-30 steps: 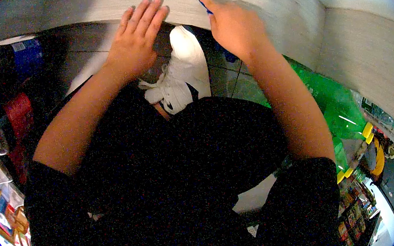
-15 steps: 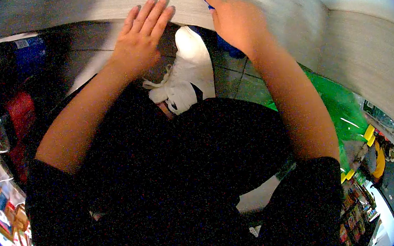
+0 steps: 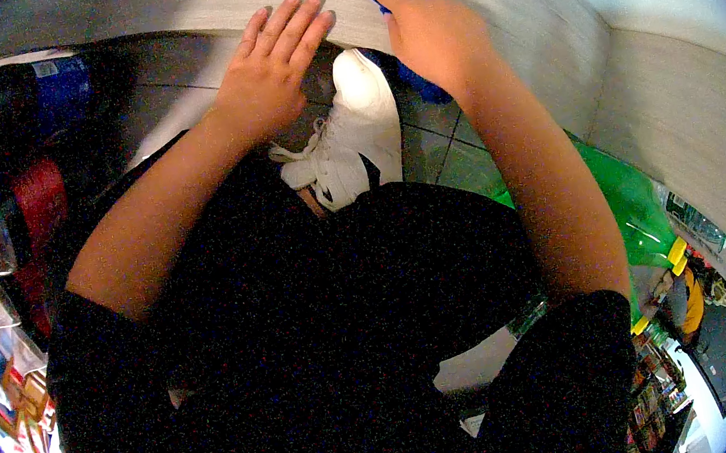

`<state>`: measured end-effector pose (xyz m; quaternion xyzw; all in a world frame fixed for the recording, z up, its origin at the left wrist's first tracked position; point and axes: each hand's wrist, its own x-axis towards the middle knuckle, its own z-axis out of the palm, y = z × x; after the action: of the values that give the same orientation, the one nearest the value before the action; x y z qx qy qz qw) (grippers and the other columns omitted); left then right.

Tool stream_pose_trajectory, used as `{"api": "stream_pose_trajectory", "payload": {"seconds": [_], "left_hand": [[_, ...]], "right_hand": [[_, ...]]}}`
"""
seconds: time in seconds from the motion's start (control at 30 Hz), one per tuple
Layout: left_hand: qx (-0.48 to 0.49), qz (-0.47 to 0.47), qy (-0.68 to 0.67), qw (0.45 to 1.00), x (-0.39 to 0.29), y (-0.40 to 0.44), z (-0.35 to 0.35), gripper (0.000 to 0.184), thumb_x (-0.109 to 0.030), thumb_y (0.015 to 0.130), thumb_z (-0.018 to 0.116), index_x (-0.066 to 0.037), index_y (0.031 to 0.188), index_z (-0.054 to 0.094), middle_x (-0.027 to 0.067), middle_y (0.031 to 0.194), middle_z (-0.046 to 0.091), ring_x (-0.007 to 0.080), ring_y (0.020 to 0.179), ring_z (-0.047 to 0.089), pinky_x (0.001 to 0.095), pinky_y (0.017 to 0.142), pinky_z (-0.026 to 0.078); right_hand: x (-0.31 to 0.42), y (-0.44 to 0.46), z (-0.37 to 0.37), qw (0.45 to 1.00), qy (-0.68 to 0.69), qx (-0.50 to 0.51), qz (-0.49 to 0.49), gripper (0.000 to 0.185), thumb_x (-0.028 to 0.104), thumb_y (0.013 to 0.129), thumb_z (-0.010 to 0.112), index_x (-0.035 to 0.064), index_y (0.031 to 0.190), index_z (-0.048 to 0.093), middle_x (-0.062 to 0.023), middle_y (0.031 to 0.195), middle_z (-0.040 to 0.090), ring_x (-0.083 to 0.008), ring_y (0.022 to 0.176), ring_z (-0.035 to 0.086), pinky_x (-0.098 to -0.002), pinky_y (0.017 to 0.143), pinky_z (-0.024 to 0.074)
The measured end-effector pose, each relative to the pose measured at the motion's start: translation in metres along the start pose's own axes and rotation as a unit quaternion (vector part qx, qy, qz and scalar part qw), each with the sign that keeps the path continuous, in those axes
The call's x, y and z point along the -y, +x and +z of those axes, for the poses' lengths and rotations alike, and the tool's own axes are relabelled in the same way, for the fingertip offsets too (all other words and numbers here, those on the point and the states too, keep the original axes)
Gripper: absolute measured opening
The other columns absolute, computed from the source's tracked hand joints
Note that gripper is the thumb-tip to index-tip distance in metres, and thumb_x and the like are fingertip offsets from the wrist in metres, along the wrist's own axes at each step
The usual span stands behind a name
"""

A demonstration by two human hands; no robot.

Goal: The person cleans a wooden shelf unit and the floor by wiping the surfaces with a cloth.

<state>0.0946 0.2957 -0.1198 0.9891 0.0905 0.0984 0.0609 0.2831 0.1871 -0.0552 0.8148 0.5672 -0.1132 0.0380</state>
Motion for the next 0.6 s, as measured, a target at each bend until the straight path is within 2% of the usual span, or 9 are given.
{"api": "stream_pose_trajectory", "payload": {"seconds": [0.13, 0.23, 0.33, 0.6], "left_hand": [[-0.022, -0.009, -0.026, 0.999, -0.001, -0.001, 0.003, 0.076, -0.011, 0.071, 0.057, -0.011, 0.143, 0.032, 0.0074, 0.150, 0.030, 0.0244, 0.139, 0.028, 0.0445, 0.114, 0.019], [-0.016, 0.001, -0.005, 1.000, 0.001, -0.001, 0.001, 0.073, -0.011, 0.073, 0.055, -0.010, 0.143, 0.033, 0.0076, 0.150, 0.031, 0.0248, 0.139, 0.027, 0.0448, 0.113, 0.019], [-0.016, 0.001, 0.002, 1.000, 0.001, 0.000, 0.003, 0.071, -0.011, 0.074, 0.054, -0.010, 0.142, 0.034, 0.0079, 0.150, 0.030, 0.0253, 0.139, 0.027, 0.0448, 0.113, 0.019], [-0.023, 0.001, -0.024, 0.999, 0.000, -0.001, 0.001, 0.070, -0.010, 0.074, 0.054, -0.009, 0.141, 0.035, 0.0086, 0.149, 0.032, 0.0256, 0.138, 0.029, 0.0449, 0.113, 0.020]], "right_hand": [[0.000, 0.013, -0.001, 1.000, 0.011, -0.013, 0.024, 0.042, 0.018, 0.089, 0.049, 0.0202, 0.131, 0.049, -0.0186, 0.088, 0.067, -0.0360, 0.079, 0.065, -0.0492, 0.070, 0.0514], [-0.002, 0.005, 0.002, 0.999, 0.007, -0.039, 0.003, 0.042, 0.018, 0.089, 0.048, 0.0215, 0.130, 0.050, -0.0191, 0.086, 0.067, -0.0362, 0.078, 0.065, -0.0490, 0.070, 0.0514], [0.000, -0.003, -0.002, 1.000, -0.003, 0.000, 0.017, 0.041, 0.017, 0.089, 0.047, 0.0216, 0.129, 0.051, -0.0193, 0.086, 0.067, -0.0364, 0.077, 0.065, -0.0488, 0.071, 0.0514], [-0.002, 0.009, 0.003, 0.999, 0.019, -0.032, 0.028, 0.041, 0.018, 0.089, 0.048, 0.0202, 0.130, 0.050, -0.0192, 0.087, 0.066, -0.0370, 0.079, 0.064, -0.0502, 0.072, 0.0506]]}}
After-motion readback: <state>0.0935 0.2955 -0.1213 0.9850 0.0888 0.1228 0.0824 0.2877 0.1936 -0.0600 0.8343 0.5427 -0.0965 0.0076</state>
